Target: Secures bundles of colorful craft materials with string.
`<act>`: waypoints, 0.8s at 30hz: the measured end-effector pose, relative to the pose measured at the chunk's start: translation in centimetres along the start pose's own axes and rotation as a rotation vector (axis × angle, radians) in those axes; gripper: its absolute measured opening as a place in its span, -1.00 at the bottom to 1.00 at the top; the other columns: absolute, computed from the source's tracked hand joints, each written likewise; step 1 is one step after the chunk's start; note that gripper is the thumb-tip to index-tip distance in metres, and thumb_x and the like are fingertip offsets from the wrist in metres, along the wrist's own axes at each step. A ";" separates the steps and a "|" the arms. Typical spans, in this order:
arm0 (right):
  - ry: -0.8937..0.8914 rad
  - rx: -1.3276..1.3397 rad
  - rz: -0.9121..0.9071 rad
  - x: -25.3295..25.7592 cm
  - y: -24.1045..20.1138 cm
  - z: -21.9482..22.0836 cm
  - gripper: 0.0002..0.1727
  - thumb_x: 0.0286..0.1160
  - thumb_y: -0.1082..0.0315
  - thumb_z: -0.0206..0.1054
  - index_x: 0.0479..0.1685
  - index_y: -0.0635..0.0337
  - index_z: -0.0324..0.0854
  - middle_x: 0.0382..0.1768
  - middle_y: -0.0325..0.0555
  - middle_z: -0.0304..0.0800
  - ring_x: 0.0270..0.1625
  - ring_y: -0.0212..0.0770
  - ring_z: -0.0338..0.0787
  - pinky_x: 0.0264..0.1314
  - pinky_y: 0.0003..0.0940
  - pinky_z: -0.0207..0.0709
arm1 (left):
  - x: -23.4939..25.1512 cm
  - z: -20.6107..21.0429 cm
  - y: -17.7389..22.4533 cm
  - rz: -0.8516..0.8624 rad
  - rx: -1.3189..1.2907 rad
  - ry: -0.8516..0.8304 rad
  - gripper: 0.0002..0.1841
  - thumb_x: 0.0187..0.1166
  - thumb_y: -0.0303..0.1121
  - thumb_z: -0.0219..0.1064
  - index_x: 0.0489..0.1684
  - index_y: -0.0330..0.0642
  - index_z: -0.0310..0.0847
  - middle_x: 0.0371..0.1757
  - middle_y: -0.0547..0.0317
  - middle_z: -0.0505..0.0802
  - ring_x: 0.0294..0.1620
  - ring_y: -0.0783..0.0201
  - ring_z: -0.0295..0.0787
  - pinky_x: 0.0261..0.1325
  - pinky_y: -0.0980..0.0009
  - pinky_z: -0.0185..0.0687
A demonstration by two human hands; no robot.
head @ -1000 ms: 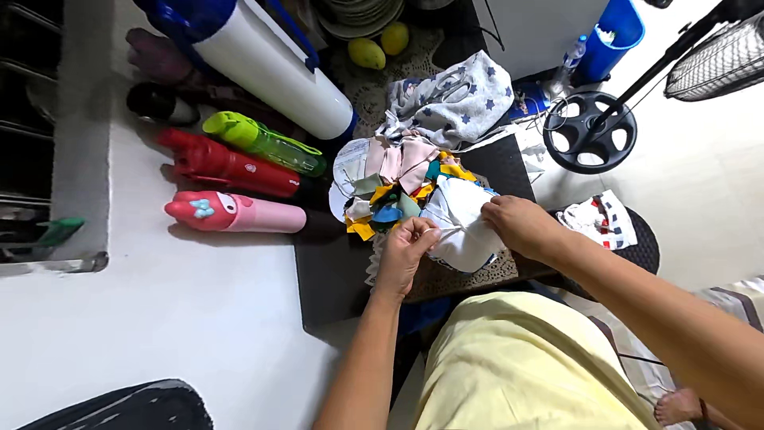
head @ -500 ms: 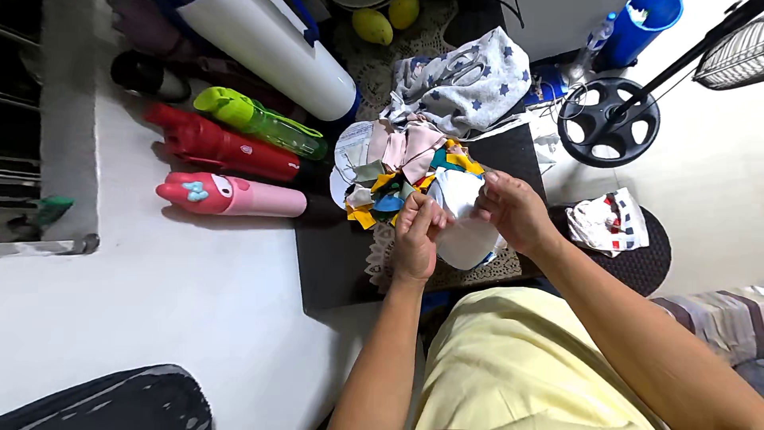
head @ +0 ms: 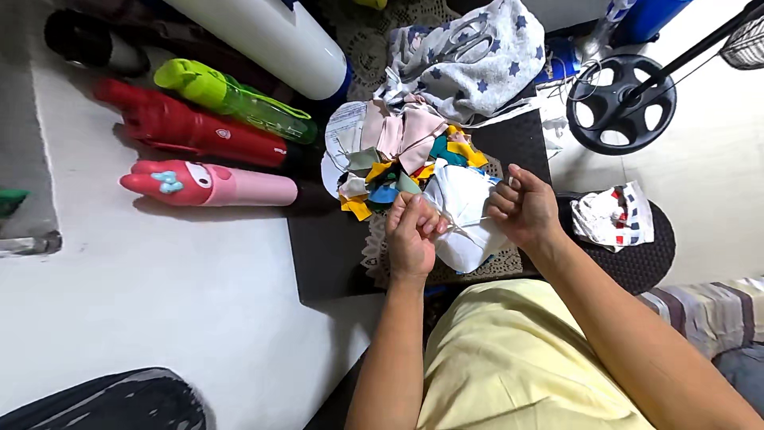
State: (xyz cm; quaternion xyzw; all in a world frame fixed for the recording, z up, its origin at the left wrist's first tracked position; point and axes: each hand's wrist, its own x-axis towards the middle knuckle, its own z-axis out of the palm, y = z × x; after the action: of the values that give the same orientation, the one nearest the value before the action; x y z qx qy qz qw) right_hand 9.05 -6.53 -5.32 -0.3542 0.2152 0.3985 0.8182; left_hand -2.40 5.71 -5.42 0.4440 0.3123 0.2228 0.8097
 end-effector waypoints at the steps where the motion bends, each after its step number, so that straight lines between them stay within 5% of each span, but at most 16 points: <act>1: 0.014 0.046 0.027 0.1 0.0 -0.1 -0.44 0.87 0.19 -0.16 -0.76 -0.14 0.18 -0.89 -0.48 0.15 -0.84 -0.53 0.17 -0.73 -0.65 0.10 | 0.0 -0.1 -0.1 -0.004 -0.011 0.012 -0.61 0.78 -0.41 -0.16 -0.52 0.13 0.41 -0.75 0.52 0.43 -0.73 0.54 0.38 -0.49 0.60 0.51; 4: -0.051 -0.096 0.026 -0.1 -0.7 -0.3 -0.49 0.90 0.12 -0.17 -0.64 -0.10 0.29 -0.82 -0.45 0.26 -0.78 -0.50 0.32 -0.63 -0.62 0.33 | 0.1 0.0 0.2 0.005 0.031 0.028 -0.63 0.78 -0.43 -0.17 -0.50 0.10 0.40 -0.74 0.49 0.43 -0.71 0.52 0.42 -0.44 0.57 0.57; 7: -0.238 -0.658 -0.181 -1.2 -3.7 -0.8 -0.63 0.90 0.27 -0.14 -0.26 0.10 0.52 -0.42 -0.29 0.78 -0.31 -0.41 0.82 -0.08 -0.43 0.77 | -0.3 -0.4 1.1 0.080 0.151 -0.001 -0.65 0.76 -0.45 -0.17 -0.43 0.04 0.46 -0.58 0.42 0.67 -0.44 0.43 0.73 -0.11 0.42 0.77; 9: -0.249 -1.239 -0.363 -2.2 -6.3 -1.0 -0.71 0.82 0.31 0.10 -0.27 0.24 0.60 -0.37 -0.24 0.74 -0.33 -0.44 0.68 -0.19 -0.43 0.59 | -0.8 -1.1 1.6 0.129 0.208 -0.048 -0.69 0.71 -0.49 -0.12 -0.35 -0.06 0.53 -0.31 0.28 0.84 -0.13 0.33 0.84 0.12 0.32 0.75; 11: -0.227 -1.734 -0.432 -2.5 -8.7 -1.4 -0.71 0.71 0.24 0.31 -0.28 0.30 0.71 -0.46 -0.02 0.71 -0.40 -0.11 0.69 -0.28 -0.02 0.56 | -1.2 -1.8 1.7 0.165 0.271 -0.084 -0.77 0.66 -0.52 -0.02 -0.31 -0.18 0.56 -0.12 0.17 0.86 0.03 0.29 0.80 0.23 0.29 0.69; 13: -0.240 -1.953 -0.303 -2.9 -10.0 -1.3 -0.72 0.67 0.23 0.35 -0.19 0.30 0.78 -0.34 0.12 0.80 -0.22 0.10 0.79 -0.08 0.26 0.59 | -1.8 -2.2 1.8 0.165 0.326 -0.073 -0.83 0.64 -0.54 0.08 -0.31 -0.22 0.57 -0.11 0.20 0.84 -0.01 0.36 0.78 0.18 0.37 0.70; 15: -0.331 -1.919 -0.214 -3.5 -10.5 -0.9 -0.74 0.69 0.26 0.32 -0.12 0.32 0.77 -0.27 0.04 0.80 -0.17 -0.08 0.75 0.02 0.05 0.57 | -2.3 -2.3 2.0 0.167 0.360 -0.069 -0.89 0.58 -0.54 0.18 -0.33 -0.18 0.56 -0.14 0.27 0.82 -0.07 0.42 0.76 0.12 0.43 0.70; 17: -0.443 -1.617 -0.196 -4.2 -10.4 -0.6 -0.82 0.66 0.32 0.32 -0.17 0.25 0.74 -0.30 -0.30 0.76 -0.22 -0.53 0.66 -0.01 -0.47 0.54 | -2.8 -2.2 2.5 0.179 0.437 -0.058 -0.94 0.53 -0.52 0.27 -0.33 -0.18 0.56 -0.26 0.33 0.79 -0.17 0.48 0.75 0.04 0.47 0.71; 19: -0.503 -1.386 -0.203 -4.5 -10.0 0.3 -0.89 0.59 0.39 0.33 -0.24 0.15 0.76 -0.23 -0.41 0.83 -0.13 -0.62 0.74 0.08 -0.58 0.61 | -3.1 -2.0 3.0 0.191 0.611 -0.029 -0.92 0.50 -0.46 0.35 -0.27 -0.26 0.56 -0.36 0.31 0.73 -0.31 0.51 0.71 -0.11 0.52 0.69; 20: -0.482 -1.475 -0.257 -4.7 -9.9 1.0 -0.90 0.58 0.38 0.35 -0.23 0.15 0.77 -0.24 -0.38 0.83 -0.14 -0.58 0.74 0.04 -0.55 0.61 | -3.3 -1.9 3.2 0.190 0.728 -0.019 -0.87 0.51 -0.44 0.36 -0.20 -0.33 0.58 -0.35 0.25 0.72 -0.34 0.49 0.69 -0.16 0.53 0.66; 21: -0.420 -1.691 -0.347 -4.9 -9.7 1.8 -0.89 0.60 0.37 0.37 -0.17 0.19 0.77 -0.21 -0.26 0.81 -0.12 -0.44 0.74 0.03 -0.40 0.61 | -3.5 -1.7 3.5 0.184 0.849 -0.012 -0.83 0.53 -0.43 0.37 -0.12 -0.38 0.60 -0.31 0.15 0.74 -0.34 0.44 0.69 -0.18 0.49 0.65; 23: -0.238 -2.105 -0.511 -4.9 -8.8 2.9 -0.78 0.55 0.43 0.37 0.07 0.26 0.80 0.08 0.19 0.81 0.24 0.21 0.73 0.24 0.27 0.49 | -3.6 -1.3 4.1 0.148 1.038 0.012 -0.79 0.58 -0.44 0.35 -0.01 -0.43 0.64 -0.21 -0.02 0.79 -0.27 0.27 0.74 -0.12 0.33 0.68; 24: -0.190 -2.186 -0.575 -4.6 -8.3 2.9 -0.71 0.52 0.45 0.37 0.18 0.24 0.78 0.19 0.28 0.76 0.36 0.38 0.64 0.28 0.43 0.39 | -3.6 -1.2 4.3 0.129 1.074 0.028 -0.80 0.59 -0.44 0.35 -0.01 -0.42 0.65 -0.20 -0.05 0.79 -0.25 0.23 0.75 -0.10 0.28 0.68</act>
State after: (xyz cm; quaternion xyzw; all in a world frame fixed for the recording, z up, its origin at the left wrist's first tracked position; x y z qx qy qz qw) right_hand 13.22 -10.30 2.90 -0.8834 -0.4006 0.1955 0.1444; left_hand -6.16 6.32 -1.14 0.8108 0.3651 0.0868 0.4492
